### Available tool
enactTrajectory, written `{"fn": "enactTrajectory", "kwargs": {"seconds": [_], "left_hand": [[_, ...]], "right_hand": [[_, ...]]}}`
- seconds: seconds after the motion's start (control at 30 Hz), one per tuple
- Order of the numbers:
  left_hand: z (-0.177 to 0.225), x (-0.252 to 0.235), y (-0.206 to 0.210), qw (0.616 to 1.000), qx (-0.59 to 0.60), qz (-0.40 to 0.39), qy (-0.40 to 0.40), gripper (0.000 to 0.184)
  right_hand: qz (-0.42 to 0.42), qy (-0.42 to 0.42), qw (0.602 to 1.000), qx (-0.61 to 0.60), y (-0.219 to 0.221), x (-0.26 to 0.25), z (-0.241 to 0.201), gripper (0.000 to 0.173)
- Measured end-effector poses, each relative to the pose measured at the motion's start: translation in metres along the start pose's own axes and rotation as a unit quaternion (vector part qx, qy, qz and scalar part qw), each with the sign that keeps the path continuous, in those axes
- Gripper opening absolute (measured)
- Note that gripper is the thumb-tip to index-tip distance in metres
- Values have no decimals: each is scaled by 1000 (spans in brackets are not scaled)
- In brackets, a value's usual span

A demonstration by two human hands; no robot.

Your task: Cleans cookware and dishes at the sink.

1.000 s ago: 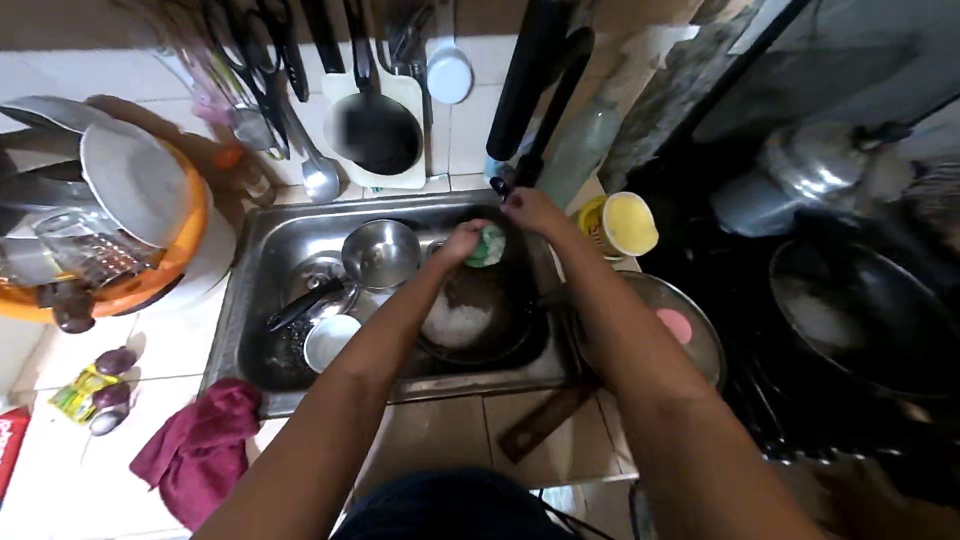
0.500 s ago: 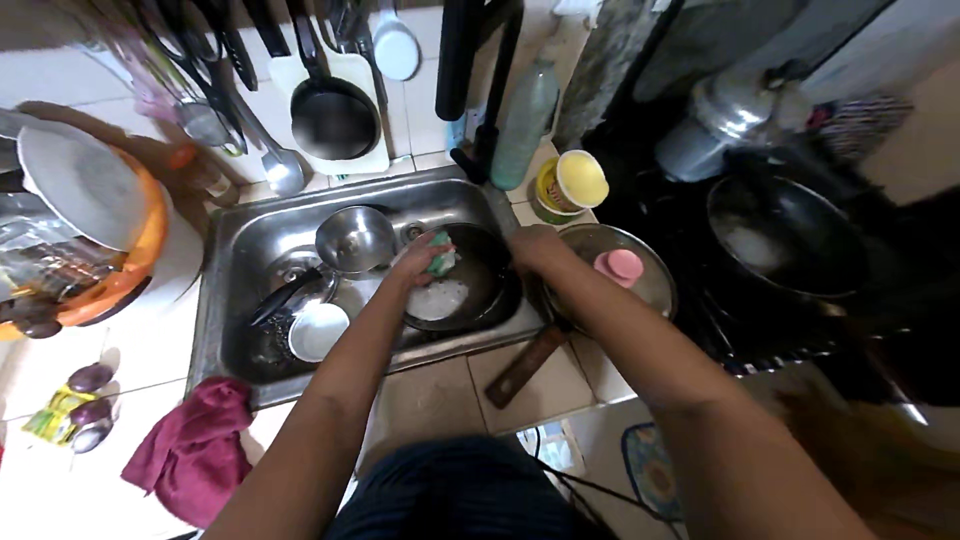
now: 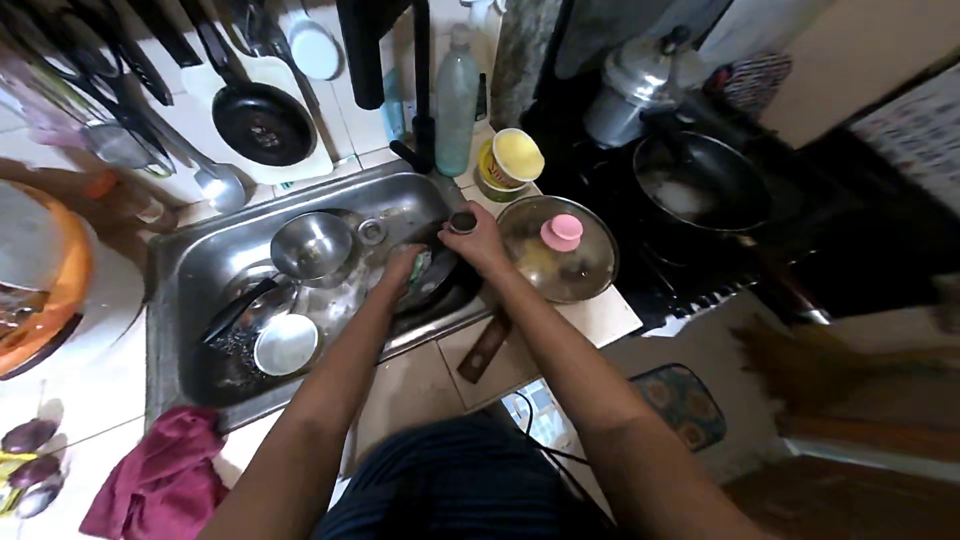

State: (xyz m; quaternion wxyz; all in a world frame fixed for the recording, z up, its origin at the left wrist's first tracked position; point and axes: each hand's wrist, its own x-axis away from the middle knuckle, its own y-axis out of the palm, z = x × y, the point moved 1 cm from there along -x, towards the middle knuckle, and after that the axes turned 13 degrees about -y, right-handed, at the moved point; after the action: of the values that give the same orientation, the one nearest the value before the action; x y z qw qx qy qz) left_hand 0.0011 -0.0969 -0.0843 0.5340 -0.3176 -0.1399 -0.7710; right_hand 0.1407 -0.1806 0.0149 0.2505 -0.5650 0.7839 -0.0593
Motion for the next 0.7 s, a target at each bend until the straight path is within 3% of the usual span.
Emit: {"fn": "enactTrajectory", "kwargs": {"seconds": [0.1, 0.2, 0.3, 0.4, 0.47, 0.53, 0.63, 0.7], "left_hand": [[3, 24, 2, 994, 1, -108, 3, 54], [-5, 73, -7, 979, -115, -163, 36, 49], [-13, 84, -31, 912, -336, -221, 83, 49], [-20, 80, -58, 868, -436, -229, 59, 44], [-28, 62, -73, 837, -499, -216, 65, 37], [-44, 33, -84, 816, -550, -158, 79, 43], [-60, -9, -90, 831, -544, -54, 100, 46], [-57, -30, -75, 828, -551, -41, 94, 52]], "right_hand": [[7, -37, 998, -42, 11, 11, -5, 43], [-1, -54, 998, -22, 15, 17, -17, 41], [21, -96, 995, 4, 15, 24, -23, 36], [57, -133, 989, 22, 18, 29, -21, 32], [55, -131, 990, 21, 18, 28, -19, 31], [43, -132, 990, 11, 18, 25, -15, 30], [26, -127, 991, -16, 16, 17, -10, 30], [19, -112, 993, -42, 15, 13, -6, 30]]}}
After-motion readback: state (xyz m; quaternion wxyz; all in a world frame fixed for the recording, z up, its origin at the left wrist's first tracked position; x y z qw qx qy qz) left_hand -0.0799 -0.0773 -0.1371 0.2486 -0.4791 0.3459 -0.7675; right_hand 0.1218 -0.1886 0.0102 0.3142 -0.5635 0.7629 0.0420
